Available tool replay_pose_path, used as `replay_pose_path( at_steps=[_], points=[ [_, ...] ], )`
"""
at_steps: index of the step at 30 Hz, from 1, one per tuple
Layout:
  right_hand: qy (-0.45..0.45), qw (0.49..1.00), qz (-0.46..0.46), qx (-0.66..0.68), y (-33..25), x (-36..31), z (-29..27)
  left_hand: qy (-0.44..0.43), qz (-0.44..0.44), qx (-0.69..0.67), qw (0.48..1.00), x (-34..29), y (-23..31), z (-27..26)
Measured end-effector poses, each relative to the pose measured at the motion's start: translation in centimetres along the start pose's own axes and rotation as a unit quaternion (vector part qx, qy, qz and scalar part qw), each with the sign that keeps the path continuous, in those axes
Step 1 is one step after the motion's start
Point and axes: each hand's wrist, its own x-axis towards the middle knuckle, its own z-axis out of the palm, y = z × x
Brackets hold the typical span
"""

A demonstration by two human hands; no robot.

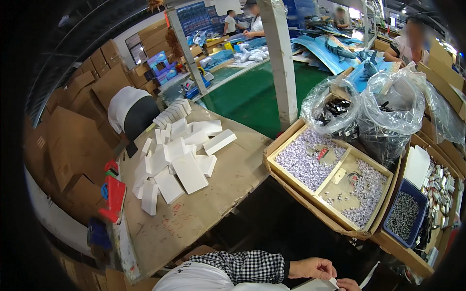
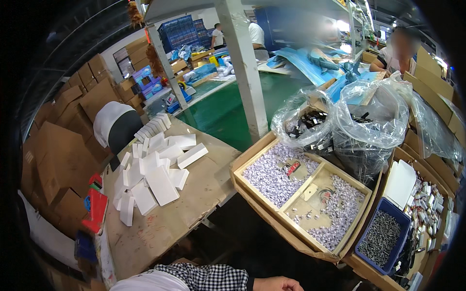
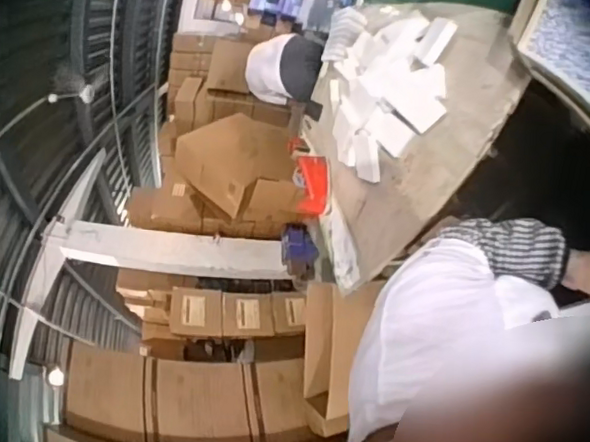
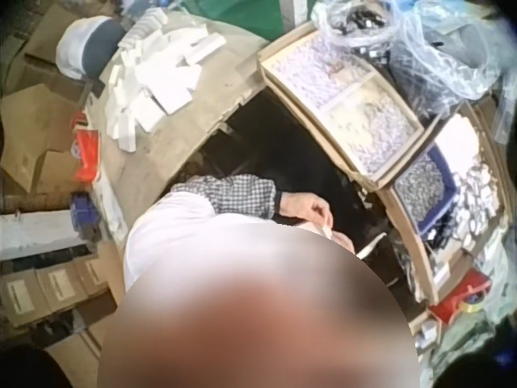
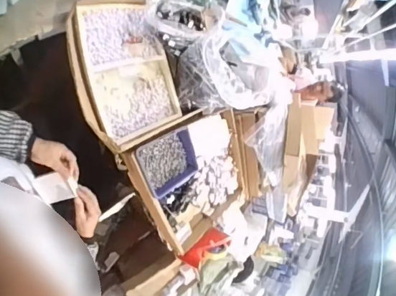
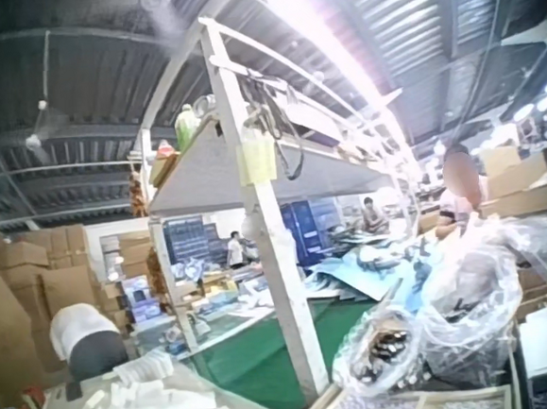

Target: The person assembles small electronic components into white rectangular boxes. They pick up components from trays, place them inside the boxes, and seal the boxes with tape. The process is repeated for multiple units.

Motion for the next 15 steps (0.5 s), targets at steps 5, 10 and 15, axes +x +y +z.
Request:
replay_pose_path(
  at_steps=[5,10,15],
  points=[
    [-0.040,0.994,0.085,0.060,0.2,0.1,-1.1,0.015,-0.005,0.073,0.997,-0.1,0.4,1.2],
    [-0.061,0.994,0.093,0.014,-1.1,0.5,-1.0,0.018,-0.032,0.204,0.978,-0.9,2.4,2.4],
    [-0.067,0.984,-0.059,-0.151,-2.3,2.6,-0.4,0.081,0.057,0.324,0.941,-1.6,4.7,4.7]
  ],
)
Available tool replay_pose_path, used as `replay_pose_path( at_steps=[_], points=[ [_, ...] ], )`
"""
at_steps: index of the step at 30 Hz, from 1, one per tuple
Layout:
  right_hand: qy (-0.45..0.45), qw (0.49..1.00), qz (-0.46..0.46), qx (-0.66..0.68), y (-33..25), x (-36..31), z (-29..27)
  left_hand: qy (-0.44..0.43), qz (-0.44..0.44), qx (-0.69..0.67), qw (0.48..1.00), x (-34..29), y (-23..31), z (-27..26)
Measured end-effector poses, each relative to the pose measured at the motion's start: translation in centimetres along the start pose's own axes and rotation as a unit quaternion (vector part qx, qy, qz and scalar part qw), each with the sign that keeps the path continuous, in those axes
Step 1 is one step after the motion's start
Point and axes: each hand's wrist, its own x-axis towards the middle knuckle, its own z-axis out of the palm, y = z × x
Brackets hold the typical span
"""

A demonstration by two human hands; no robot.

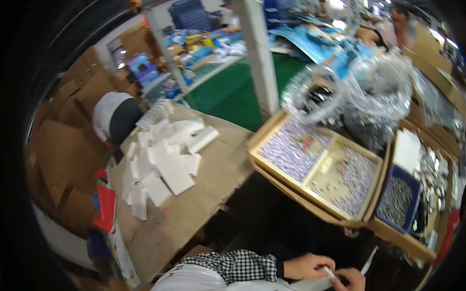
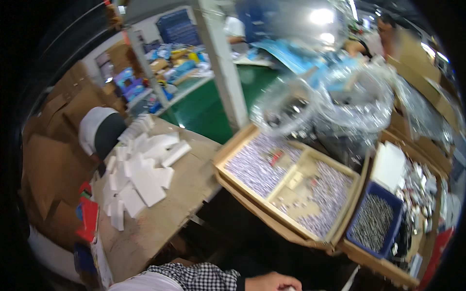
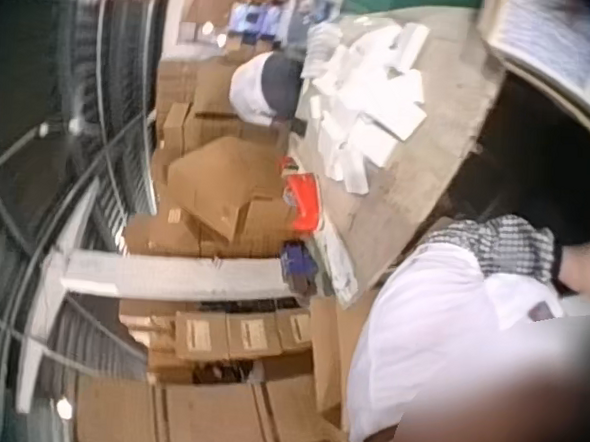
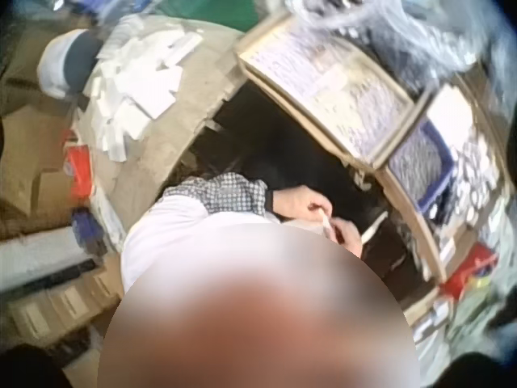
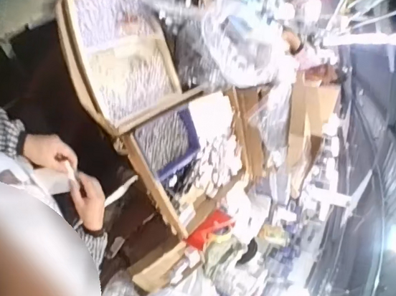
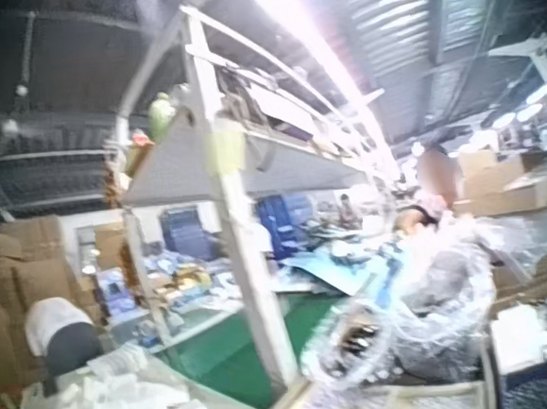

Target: The person assembles small electronic components into white rectangular boxes. They pick up components from trays, place them inside the boxes, and seal the boxes with tape. The process is repeated for multiple units.

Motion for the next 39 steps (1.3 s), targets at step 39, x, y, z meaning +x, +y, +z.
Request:
replay_pose_path(
  at_steps=[39],
  points=[
    [0.110,0.988,0.095,0.055,0.2,-3.3,2.9,-0.015,-0.033,-0.169,0.985,-2.4,-2.5,-1.2]
  ],
)
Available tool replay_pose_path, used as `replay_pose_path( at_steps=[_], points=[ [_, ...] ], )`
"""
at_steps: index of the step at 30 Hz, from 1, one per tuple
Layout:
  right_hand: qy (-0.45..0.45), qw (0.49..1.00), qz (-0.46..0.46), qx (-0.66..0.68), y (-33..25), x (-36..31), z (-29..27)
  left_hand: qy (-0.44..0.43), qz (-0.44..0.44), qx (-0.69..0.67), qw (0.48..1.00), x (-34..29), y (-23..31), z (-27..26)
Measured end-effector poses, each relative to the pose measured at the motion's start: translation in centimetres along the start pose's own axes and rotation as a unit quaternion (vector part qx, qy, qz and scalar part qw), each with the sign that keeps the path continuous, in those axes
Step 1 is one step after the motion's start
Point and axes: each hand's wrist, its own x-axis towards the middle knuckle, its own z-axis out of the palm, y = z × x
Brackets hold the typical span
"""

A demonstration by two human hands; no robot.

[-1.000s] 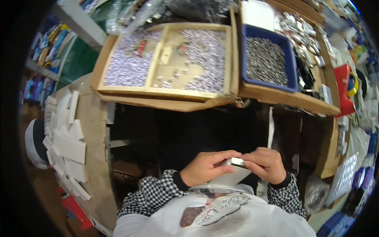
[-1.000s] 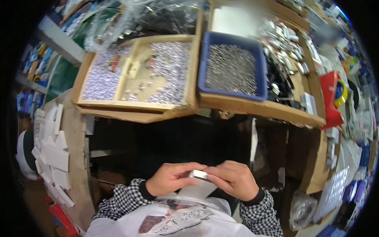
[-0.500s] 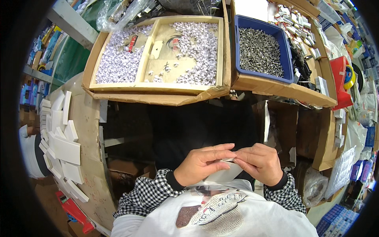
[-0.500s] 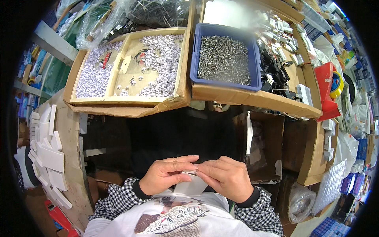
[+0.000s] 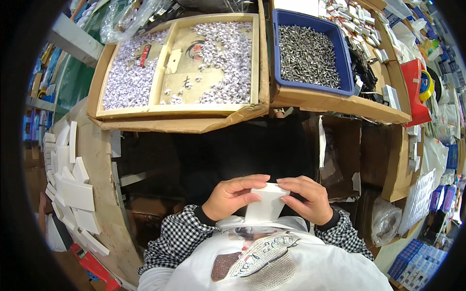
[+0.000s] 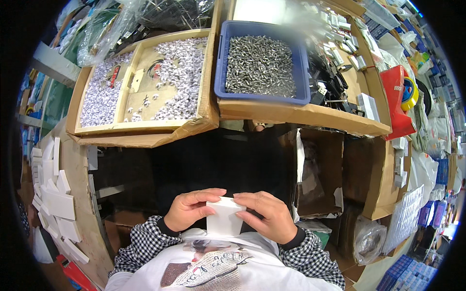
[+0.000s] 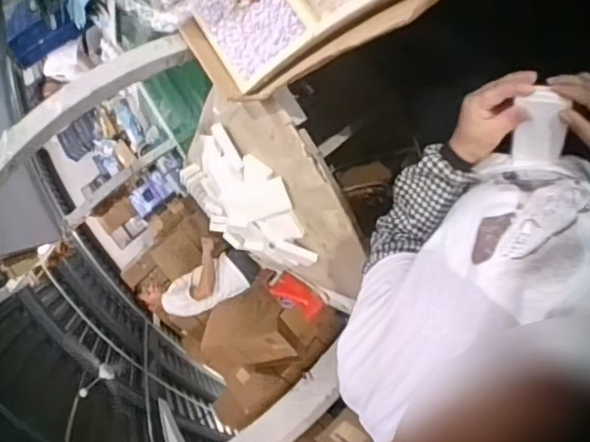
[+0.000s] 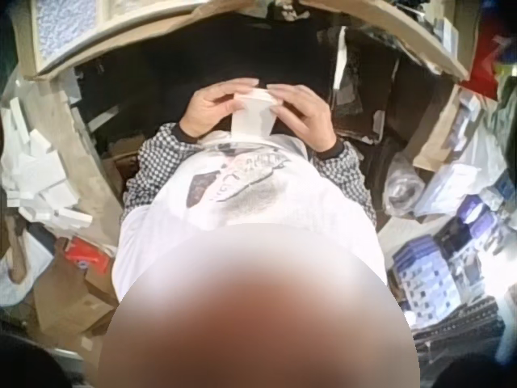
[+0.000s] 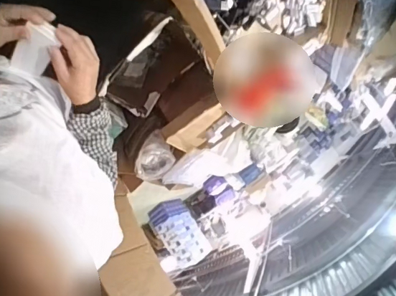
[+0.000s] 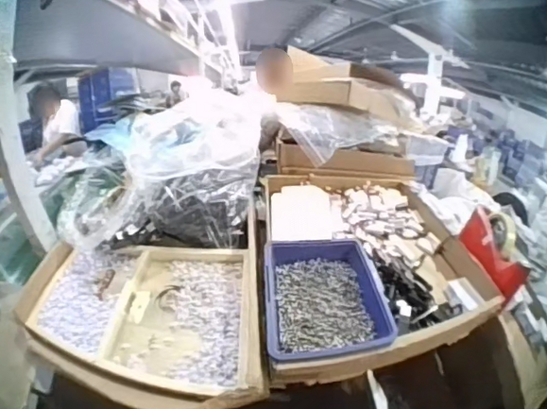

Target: The person assembles small electronic components into white rectangular boxes. They pick up components from trays, place them inside the boxes, and seal the boxes with tape. The process is repeated for multiple units.

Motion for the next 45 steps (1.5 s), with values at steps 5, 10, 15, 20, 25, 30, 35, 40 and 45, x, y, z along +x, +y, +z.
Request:
replay_pose_path(
  at_steps=[5,10,15,20,25,30,35,40,45],
  points=[
    [0.014,1.000,-0.010,0.019,0.8,0.0,0.4,-0.002,0.025,0.035,0.999,0.0,-0.9,-0.2],
    [0.016,0.999,0.007,0.036,1.2,-0.2,0.8,-0.002,0.008,-0.059,0.998,0.2,-0.9,0.4],
    [0.039,0.997,-0.007,0.067,1.2,-0.1,0.6,-0.001,-0.005,-0.047,0.999,0.7,-0.6,1.5],
    [0.060,0.995,-0.082,-0.016,0.2,0.4,-2.1,0.009,0.046,0.056,0.997,1.2,-0.6,2.2],
    [0.408,0.879,-0.056,-0.240,-0.5,-0.3,-13.7,0.006,0.066,0.063,0.996,1.6,-1.3,2.5],
    [0.591,0.764,-0.003,-0.261,1.5,0.3,-27.1,-0.002,0.079,0.085,0.993,1.6,-2.3,2.3],
    [0.510,0.829,0.221,-0.062,3.6,0.0,-31.6,0.034,0.074,0.021,0.996,1.1,-3.2,2.3],
    [0.472,0.863,0.181,0.020,3.0,-0.3,-30.9,0.020,0.075,0.014,0.997,1.0,-3.5,2.0],
    [0.486,0.855,0.145,0.106,2.3,0.3,-30.6,0.024,0.061,-0.003,0.998,0.8,-3.4,2.2]
  ],
)
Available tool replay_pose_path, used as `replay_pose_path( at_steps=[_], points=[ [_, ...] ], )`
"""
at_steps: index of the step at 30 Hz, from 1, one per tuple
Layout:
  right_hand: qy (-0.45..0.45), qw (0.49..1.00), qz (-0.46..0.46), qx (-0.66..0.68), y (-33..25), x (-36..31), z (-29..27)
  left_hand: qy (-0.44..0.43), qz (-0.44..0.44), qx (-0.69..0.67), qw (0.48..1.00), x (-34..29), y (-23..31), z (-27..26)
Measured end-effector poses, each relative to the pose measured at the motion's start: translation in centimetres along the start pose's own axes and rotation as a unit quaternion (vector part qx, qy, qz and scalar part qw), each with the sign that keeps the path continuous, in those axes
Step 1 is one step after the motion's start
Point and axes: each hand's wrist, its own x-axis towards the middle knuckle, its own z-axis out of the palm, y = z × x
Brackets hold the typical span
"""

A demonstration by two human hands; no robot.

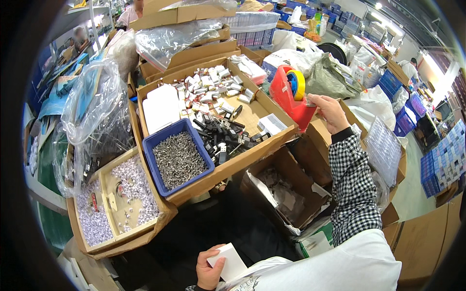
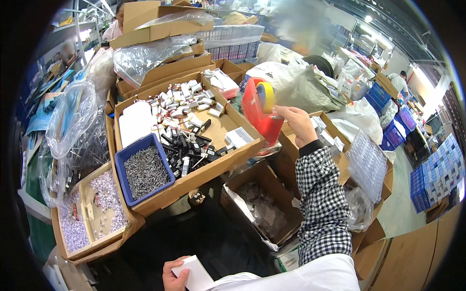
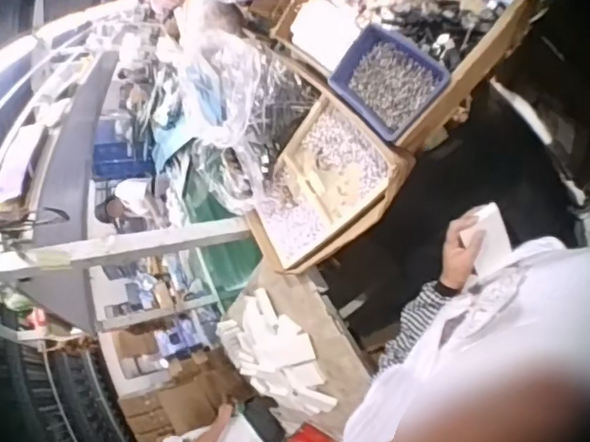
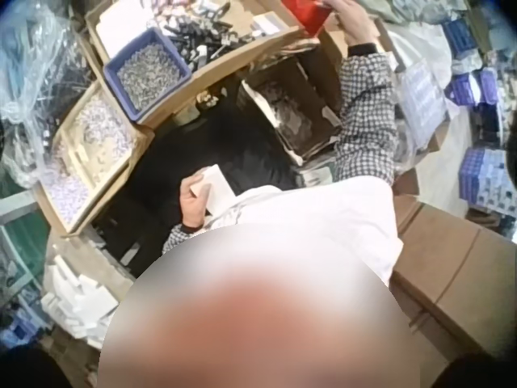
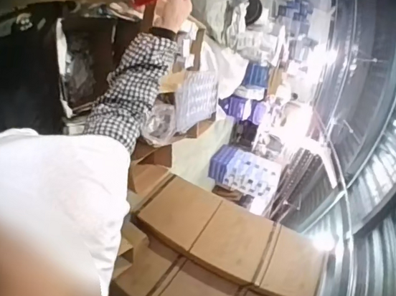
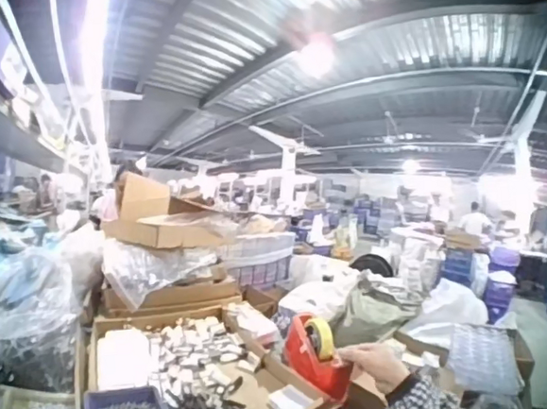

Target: The person assembles small electronic components into white rectangular boxes. They pick up components from trays, place them inside the boxes, and seal the boxes with tape. The process is repeated for multiple units.

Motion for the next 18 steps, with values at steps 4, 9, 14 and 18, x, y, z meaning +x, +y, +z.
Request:
replay_pose_path(
  at_steps=[4,9,14,18],
  points=[
    [0.031,0.998,-0.037,0.029,-0.6,0.0,0.2,0.004,0.006,0.001,1.000,-0.1,0.3,0.0],
    [0.044,0.999,-0.017,0.001,-1.0,-1.5,-0.3,0.004,0.012,-0.015,1.000,-0.1,0.2,0.1],
    [0.043,0.995,0.043,0.081,1.2,-4.3,-0.2,0.014,-0.006,-0.001,1.000,-0.5,0.0,-0.1],
    [-0.011,0.980,0.063,0.187,3.2,-4.9,-0.2,0.025,-0.033,-0.002,0.999,-0.8,0.0,-0.3]
  ],
)
